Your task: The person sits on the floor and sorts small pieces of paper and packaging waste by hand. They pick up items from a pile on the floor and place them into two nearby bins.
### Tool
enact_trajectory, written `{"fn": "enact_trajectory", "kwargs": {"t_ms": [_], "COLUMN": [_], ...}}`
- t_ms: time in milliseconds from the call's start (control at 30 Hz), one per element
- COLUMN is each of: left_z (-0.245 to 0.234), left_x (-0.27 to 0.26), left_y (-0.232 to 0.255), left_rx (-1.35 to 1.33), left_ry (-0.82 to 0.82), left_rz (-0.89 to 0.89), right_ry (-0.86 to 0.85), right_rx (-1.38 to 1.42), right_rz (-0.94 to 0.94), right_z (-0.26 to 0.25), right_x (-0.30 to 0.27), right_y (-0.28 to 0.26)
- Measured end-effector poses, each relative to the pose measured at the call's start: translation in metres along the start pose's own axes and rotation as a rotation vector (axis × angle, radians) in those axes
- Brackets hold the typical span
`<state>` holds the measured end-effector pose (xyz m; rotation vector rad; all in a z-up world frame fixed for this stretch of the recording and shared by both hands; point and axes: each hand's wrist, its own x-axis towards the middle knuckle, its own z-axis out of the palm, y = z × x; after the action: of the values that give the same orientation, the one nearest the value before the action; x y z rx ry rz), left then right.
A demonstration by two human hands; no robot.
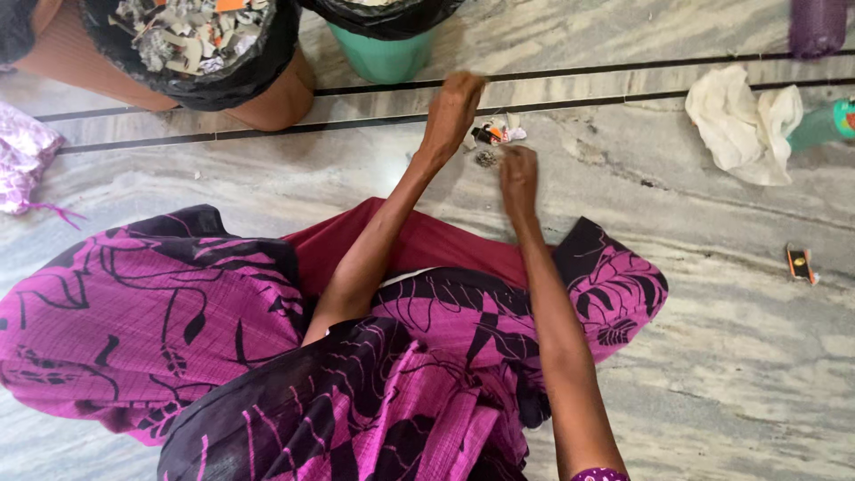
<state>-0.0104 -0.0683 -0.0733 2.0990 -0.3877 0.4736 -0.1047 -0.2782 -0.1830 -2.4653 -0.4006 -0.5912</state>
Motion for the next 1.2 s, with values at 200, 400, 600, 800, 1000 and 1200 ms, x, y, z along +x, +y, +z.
{"fn": "enact_trajectory", "kwargs": {"t_ms": [200, 400, 600, 800, 1000, 1200], "left_z": [0.061, 0.084, 0.09, 0.095, 0.116, 0.118], "left_x": [-0.065, -0.101, -0.114, -0.12, -0.123, -0.128], "left_y": [-0.056, -0.068, -0.063, -0.075, -0.079, -0.074], "left_rx": [0.062, 0.146, 0.232, 0.242, 0.29, 0.317], "left_ry": [-0.416, -0.466, -0.446, -0.394, -0.382, -0.383], "left_rz": [-0.054, 0.079, 0.011, 0.086, 0.27, 0.173], "right_ry": [-0.106, -0.091, -0.132, -0.14, -0.143, -0.106], "right_rx": [-0.086, -0.004, 0.042, -0.018, -0.049, -0.034], "right_rz": [-0.064, -0.097, -0.024, -0.012, -0.05, -0.107], "right_z": [0.014, 0.009, 0.006, 0.01, 0.018, 0.011], "right_x": [-0.001, -0.001, -0.004, -0.006, -0.007, -0.01], "right_y": [-0.015, -0.012, -0.024, -0.022, -0.014, -0.016]}}
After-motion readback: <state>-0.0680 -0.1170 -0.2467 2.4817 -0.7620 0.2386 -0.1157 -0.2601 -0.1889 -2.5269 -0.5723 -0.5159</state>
